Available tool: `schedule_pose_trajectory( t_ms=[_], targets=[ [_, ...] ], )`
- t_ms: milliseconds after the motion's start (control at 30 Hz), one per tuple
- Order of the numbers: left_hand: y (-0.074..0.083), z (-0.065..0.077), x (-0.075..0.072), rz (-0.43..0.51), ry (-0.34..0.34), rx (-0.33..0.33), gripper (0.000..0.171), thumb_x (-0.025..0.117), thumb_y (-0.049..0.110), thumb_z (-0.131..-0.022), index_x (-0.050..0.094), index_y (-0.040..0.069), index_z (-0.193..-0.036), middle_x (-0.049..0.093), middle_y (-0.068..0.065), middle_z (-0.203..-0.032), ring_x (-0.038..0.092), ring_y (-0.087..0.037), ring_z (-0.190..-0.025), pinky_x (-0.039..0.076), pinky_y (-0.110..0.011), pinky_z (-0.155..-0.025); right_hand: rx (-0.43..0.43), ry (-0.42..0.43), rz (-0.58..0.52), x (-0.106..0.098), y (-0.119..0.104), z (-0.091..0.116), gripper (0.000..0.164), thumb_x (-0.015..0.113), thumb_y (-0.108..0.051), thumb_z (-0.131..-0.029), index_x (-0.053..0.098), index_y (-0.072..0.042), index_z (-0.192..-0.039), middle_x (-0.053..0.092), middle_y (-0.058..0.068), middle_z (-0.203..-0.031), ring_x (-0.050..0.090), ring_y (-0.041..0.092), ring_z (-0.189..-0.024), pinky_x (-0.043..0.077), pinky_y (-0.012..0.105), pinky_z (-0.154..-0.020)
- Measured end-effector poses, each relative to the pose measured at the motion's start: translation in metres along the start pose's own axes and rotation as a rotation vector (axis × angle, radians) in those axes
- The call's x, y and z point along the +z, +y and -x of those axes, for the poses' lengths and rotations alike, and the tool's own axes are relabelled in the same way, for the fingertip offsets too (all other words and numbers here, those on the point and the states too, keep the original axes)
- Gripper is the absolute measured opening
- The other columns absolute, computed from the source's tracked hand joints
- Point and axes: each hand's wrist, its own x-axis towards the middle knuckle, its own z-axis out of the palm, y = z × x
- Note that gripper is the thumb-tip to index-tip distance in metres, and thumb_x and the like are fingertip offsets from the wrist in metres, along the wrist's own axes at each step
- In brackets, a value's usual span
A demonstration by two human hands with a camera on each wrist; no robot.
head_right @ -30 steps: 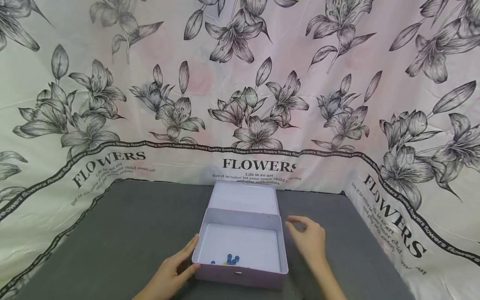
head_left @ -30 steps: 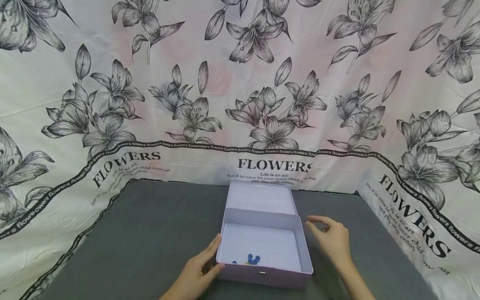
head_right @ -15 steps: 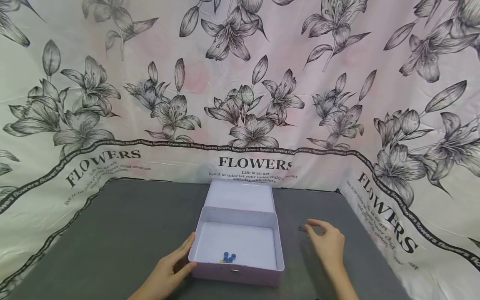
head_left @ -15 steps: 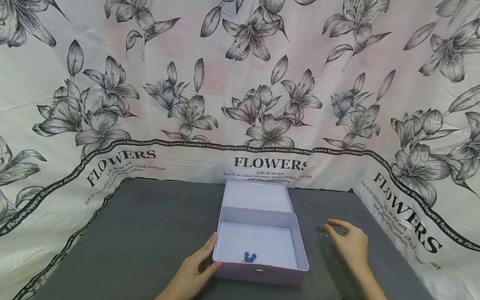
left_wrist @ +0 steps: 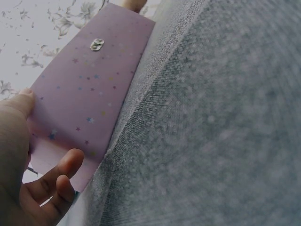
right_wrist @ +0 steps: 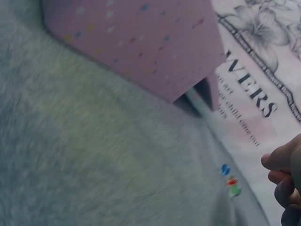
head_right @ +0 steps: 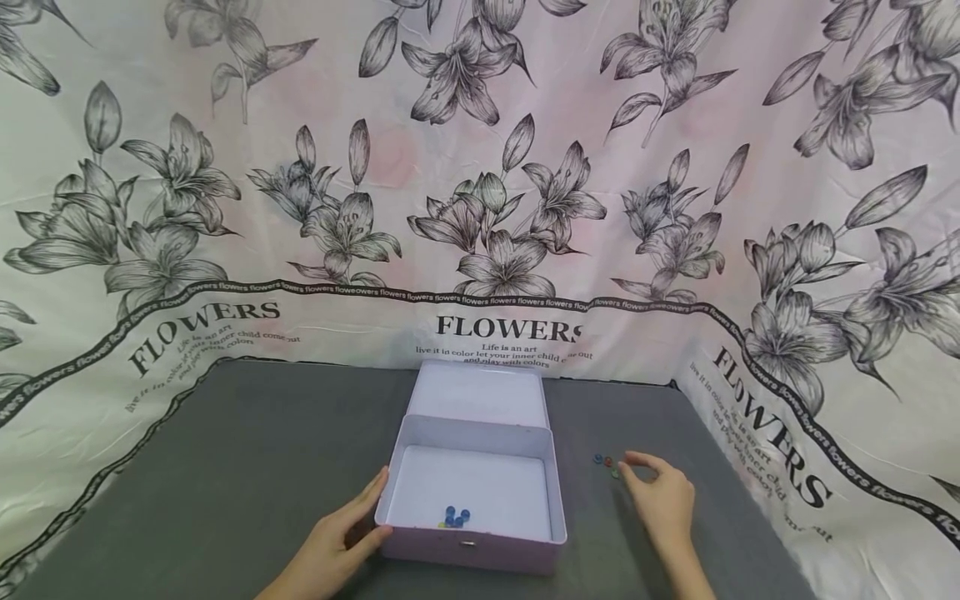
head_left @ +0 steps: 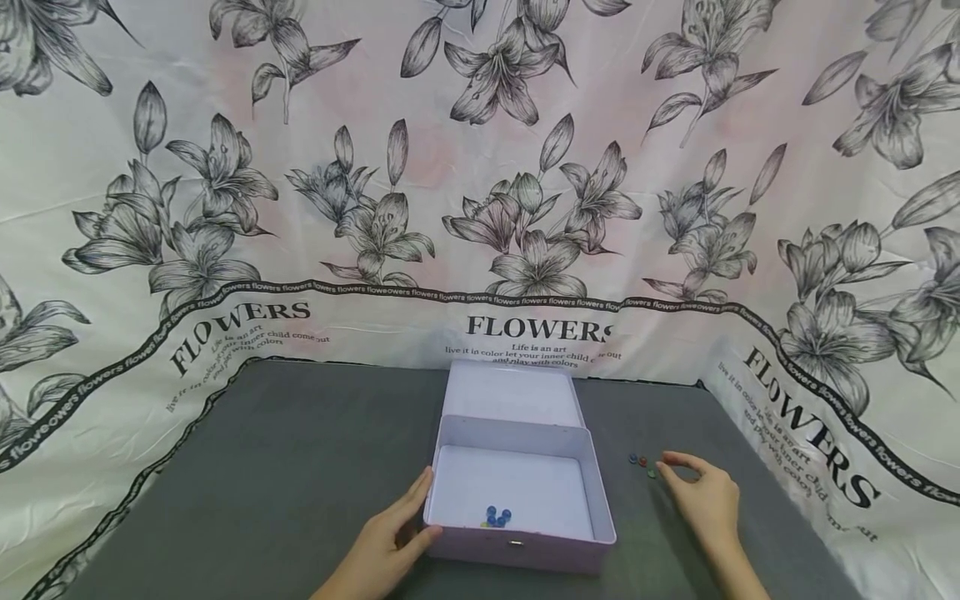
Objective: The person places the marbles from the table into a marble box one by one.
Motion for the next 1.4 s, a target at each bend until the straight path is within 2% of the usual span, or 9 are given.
schedule_pose_trajectory(
  t_ms=[300,533,633,733,833,933,1067,1300,1400],
  targets=[
    [-0.001,-0.002,0.000,-0.017,0.029,0.001,0.073,0.067,0.045,-0.104,0.041,0.013,-0.164,0.036,-0.001,-0.169,0.043,-0.028,-0.148,0.048,-0.042,-0.113,-0.013,0.005,0.046,0.018,0.016,-0.004,0.027,0.088,-0.017,-0.087,0.083,-0.002,-0.108,0.081,0.018,-0.097,0.035,0.010,-0.041,0.030,0.027,-0.045],
    [0.000,-0.001,-0.001,-0.027,0.037,-0.003,0.073,0.067,0.045,-0.104,0.041,0.013,-0.164,0.036,-0.002,-0.169,0.043,-0.028,-0.148,0.049,-0.042,-0.112,-0.078,0.044,0.060,0.022,0.019,-0.005,0.025,0.091,-0.016,-0.083,0.084,-0.002,-0.102,0.081,0.017,-0.096,0.067,0.028,-0.060,0.049,0.036,-0.057],
    [0.000,-0.002,-0.001,-0.020,0.025,-0.014,0.074,0.067,0.046,-0.103,0.040,0.014,-0.164,0.035,-0.001,-0.169,0.043,-0.026,-0.149,0.047,-0.043,-0.113,-0.076,0.018,0.048,0.024,0.021,-0.004,0.025,0.090,-0.015,-0.084,0.083,-0.001,-0.103,0.081,0.020,-0.098,0.049,0.017,-0.044,0.041,0.032,-0.048],
    [0.000,-0.002,-0.002,-0.005,0.018,-0.005,0.074,0.068,0.044,-0.103,0.040,0.013,-0.164,0.035,-0.003,-0.169,0.052,-0.018,-0.139,0.053,-0.030,-0.099,-0.052,-0.017,0.036,0.026,0.023,-0.003,0.025,0.088,-0.014,-0.086,0.082,0.000,-0.105,0.080,0.022,-0.101,0.029,0.009,-0.040,0.030,0.028,-0.042],
    [-0.001,-0.001,-0.003,0.009,0.021,0.024,0.074,0.068,0.043,-0.104,0.040,0.009,-0.163,0.036,-0.008,-0.169,0.056,-0.016,-0.124,0.049,-0.023,-0.080,-0.041,-0.026,0.036,0.027,0.025,0.000,0.024,0.087,-0.014,-0.087,0.082,0.000,-0.105,0.080,0.022,-0.101,0.030,0.010,-0.040,0.031,0.028,-0.043],
    [-0.003,-0.002,-0.003,0.020,0.015,0.032,0.074,0.068,0.042,-0.103,0.041,0.008,-0.163,0.037,-0.010,-0.168,0.057,-0.011,-0.114,0.048,-0.021,-0.074,-0.041,-0.011,0.054,0.027,0.026,0.003,0.021,0.088,-0.016,-0.087,0.083,-0.002,-0.103,0.080,0.020,-0.100,0.046,0.013,-0.046,0.039,0.030,-0.049],
    [-0.002,-0.002,-0.003,0.039,-0.002,0.032,0.075,0.069,0.042,-0.103,0.041,0.007,-0.163,0.037,-0.011,-0.168,0.054,-0.002,-0.089,0.047,-0.020,-0.068,-0.044,-0.001,0.061,0.028,0.028,0.005,0.019,0.088,-0.016,-0.088,0.084,-0.003,-0.101,0.081,0.019,-0.099,0.051,0.013,-0.050,0.040,0.030,-0.051],
    [-0.003,-0.001,0.000,0.052,0.002,0.043,0.073,0.069,0.040,-0.104,0.041,0.007,-0.163,0.037,-0.012,-0.168,0.056,-0.005,-0.098,0.047,-0.020,-0.068,-0.067,0.002,0.060,0.028,0.030,0.004,0.017,0.087,-0.015,-0.088,0.084,-0.003,-0.100,0.081,0.020,-0.099,0.051,0.012,-0.050,0.037,0.029,-0.049],
    [-0.003,-0.001,0.000,0.061,-0.004,0.040,0.073,0.069,0.039,-0.104,0.040,0.007,-0.163,0.036,-0.012,-0.169,0.054,-0.001,-0.087,0.047,-0.020,-0.067,-0.086,0.003,0.060,0.028,0.030,0.002,0.016,0.087,-0.014,-0.088,0.084,-0.003,-0.100,0.081,0.019,-0.098,0.057,0.013,-0.053,0.040,0.029,-0.051]
  ],
)
